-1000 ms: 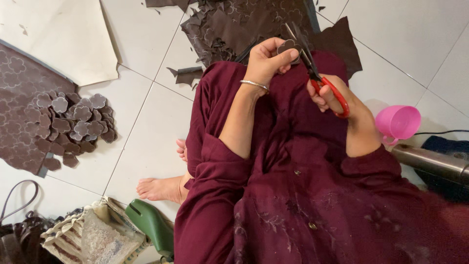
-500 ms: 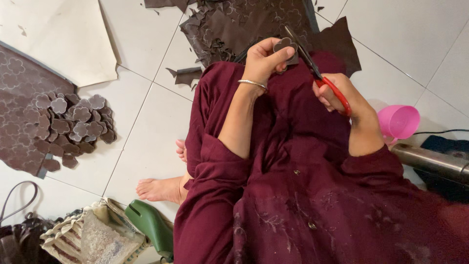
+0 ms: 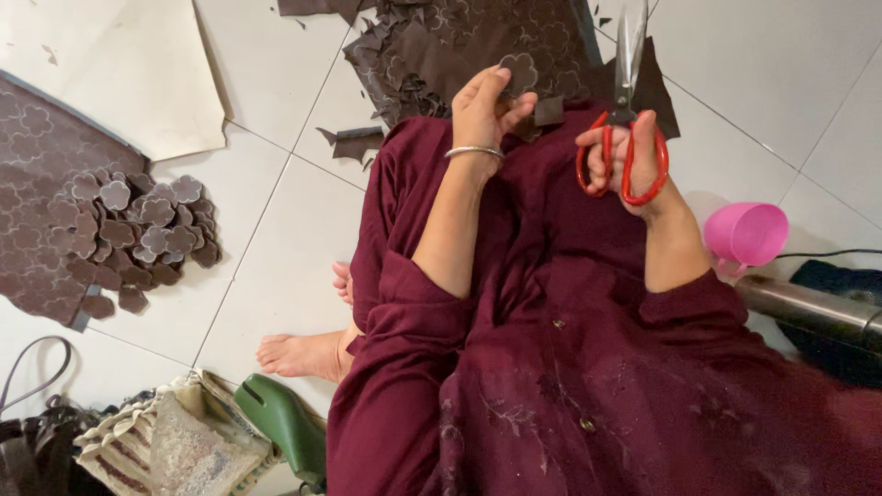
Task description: The person sits on the floor cutting flower-shaped pieces from brown patterned leather using red-handled scissors, trimming around pre-marked outlines. They set each finished flower onto a growing pile of cut pieces on the floor and pick up new leather sections to continue cutting.
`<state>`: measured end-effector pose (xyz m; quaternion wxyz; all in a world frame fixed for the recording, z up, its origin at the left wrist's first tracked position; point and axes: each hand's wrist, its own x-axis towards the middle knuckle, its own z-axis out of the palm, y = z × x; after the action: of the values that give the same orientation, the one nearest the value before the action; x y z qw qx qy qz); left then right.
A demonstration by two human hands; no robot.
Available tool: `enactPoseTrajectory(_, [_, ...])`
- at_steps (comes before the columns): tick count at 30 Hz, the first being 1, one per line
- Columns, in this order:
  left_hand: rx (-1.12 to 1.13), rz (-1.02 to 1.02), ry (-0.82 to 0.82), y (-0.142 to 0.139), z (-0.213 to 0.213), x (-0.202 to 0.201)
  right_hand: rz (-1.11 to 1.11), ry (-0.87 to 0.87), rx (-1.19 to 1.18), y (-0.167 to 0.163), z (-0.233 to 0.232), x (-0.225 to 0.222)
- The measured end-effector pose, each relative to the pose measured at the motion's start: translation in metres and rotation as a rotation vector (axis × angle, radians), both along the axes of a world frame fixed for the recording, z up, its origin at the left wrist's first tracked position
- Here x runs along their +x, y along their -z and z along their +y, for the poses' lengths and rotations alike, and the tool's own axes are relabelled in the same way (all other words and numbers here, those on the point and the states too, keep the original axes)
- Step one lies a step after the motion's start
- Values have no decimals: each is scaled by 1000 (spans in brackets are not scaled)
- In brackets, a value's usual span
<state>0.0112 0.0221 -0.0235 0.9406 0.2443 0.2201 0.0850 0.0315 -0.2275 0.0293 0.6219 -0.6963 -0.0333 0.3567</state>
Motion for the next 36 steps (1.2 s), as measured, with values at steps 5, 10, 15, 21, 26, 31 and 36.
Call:
enactPoseTrajectory(5, [100,90,-245,-1,19,-2,112,95,179,31,-11,18])
enactPoseTrajectory(10, [146,136,-524,2,98,-31,126,158,225,38,-15,24])
enactPoseTrajectory(15, [145,402,-1021,11,237,-135,107,149,233,41,-15,24])
enactPoseTrajectory(21, [38,857,-1479,2,310,-265,170,160,290,37,-13,24])
enactPoseTrajectory(26, [255,-255,-951,-59,227,-233,103,187,133,29,6,25])
enactPoseTrajectory(31, [390,-842,168,-162,85,-179,-88,2,-199,26,58,54])
enactPoseTrajectory(36, [-178,-1256,979,-230,-35,-155,-946,-237,-786,31,120,61])
